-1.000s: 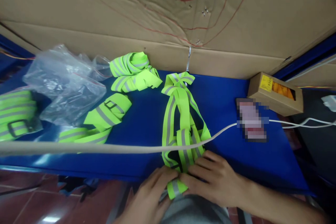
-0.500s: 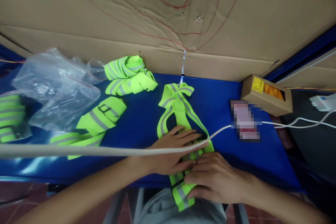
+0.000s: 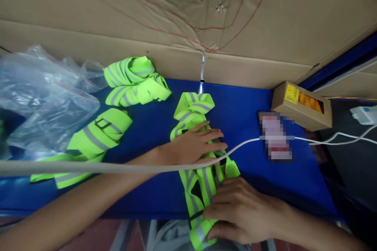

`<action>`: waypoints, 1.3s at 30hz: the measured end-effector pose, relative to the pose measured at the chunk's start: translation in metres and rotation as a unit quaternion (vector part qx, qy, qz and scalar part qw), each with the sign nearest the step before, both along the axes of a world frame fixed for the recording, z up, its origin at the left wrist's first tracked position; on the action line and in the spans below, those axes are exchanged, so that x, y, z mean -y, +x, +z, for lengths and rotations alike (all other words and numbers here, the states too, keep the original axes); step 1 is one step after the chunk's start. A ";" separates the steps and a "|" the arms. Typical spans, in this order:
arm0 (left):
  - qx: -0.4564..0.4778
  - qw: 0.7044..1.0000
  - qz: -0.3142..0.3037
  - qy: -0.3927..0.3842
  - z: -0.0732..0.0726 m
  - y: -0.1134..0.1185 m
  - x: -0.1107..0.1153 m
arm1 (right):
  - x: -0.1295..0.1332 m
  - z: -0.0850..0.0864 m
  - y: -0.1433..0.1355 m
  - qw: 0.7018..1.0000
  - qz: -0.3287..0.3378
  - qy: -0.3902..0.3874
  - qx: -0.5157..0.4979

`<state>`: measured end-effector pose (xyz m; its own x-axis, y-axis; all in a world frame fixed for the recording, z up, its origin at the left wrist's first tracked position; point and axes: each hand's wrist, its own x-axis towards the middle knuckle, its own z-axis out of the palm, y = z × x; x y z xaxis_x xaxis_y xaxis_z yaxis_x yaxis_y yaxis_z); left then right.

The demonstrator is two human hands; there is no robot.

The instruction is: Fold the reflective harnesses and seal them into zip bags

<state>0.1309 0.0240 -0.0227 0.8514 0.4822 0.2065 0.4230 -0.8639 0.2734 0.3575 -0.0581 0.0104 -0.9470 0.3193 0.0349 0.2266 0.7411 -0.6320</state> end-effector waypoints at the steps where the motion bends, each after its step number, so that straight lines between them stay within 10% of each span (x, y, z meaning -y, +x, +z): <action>1: -0.012 1.000 0.003 0.004 -0.002 -0.003 -0.005 | 0.000 -0.001 0.001 1.000 0.002 -0.012 0.000; 13: -0.029 0.976 0.095 0.192 -0.004 -0.010 -0.046 | -0.028 0.011 -0.007 0.997 -0.043 0.006 0.068; 31: 0.019 0.979 0.126 0.159 -0.009 -0.017 -0.057 | -0.010 -0.023 0.001 0.926 -0.026 0.374 -0.035; 39: 0.030 0.983 0.105 0.144 -0.005 -0.018 -0.052 | -0.022 0.020 -0.014 0.985 -0.058 0.151 0.059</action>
<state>0.1131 0.0765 -0.0275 0.7212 0.5604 0.4073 0.5912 -0.8043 0.0598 0.3432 -0.0358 0.0304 -0.9083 0.4169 0.0359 0.3792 0.8564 -0.3505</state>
